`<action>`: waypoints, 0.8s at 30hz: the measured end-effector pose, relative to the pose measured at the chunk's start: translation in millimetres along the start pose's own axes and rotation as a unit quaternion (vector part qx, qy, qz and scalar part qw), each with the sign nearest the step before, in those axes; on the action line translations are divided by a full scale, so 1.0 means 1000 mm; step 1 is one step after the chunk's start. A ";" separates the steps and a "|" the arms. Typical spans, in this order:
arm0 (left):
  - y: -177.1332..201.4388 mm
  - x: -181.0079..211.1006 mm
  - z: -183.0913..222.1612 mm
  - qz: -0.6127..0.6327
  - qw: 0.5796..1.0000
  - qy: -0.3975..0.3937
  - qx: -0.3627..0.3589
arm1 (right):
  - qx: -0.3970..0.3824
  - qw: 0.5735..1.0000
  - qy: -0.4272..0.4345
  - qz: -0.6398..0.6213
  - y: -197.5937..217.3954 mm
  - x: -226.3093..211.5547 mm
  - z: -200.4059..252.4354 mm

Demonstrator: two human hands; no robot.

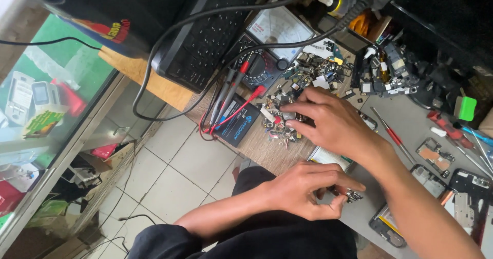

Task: Prying a motherboard from a smartphone frame using a small tool at a repair bench.

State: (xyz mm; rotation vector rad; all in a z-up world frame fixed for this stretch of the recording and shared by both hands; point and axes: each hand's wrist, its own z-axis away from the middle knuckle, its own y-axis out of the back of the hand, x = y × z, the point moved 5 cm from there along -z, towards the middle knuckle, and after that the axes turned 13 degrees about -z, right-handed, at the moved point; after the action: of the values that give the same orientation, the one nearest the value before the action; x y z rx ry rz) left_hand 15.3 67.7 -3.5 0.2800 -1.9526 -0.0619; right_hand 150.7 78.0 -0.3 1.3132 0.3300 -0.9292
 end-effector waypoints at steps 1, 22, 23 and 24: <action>0.000 -0.001 0.000 0.000 1.000 0.000 -0.001 | 0.000 1.000 0.000 -0.001 0.000 0.003 -0.001; -0.003 -0.003 0.000 0.011 1.000 0.010 -0.006 | 0.038 0.996 0.084 -0.011 0.005 0.008 -0.013; -0.002 -0.003 -0.001 0.016 1.000 0.016 -0.008 | 0.045 0.995 0.092 -0.016 0.007 0.010 -0.013; -0.002 -0.003 -0.001 0.021 0.999 0.023 -0.008 | 0.051 0.993 0.101 -0.022 0.009 0.011 -0.014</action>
State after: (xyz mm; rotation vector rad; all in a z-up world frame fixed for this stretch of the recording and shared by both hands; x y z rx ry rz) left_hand 17.4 66.5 -5.9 0.2278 -1.9102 -0.0441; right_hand 168.2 85.9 -5.7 1.5039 0.4751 -0.8614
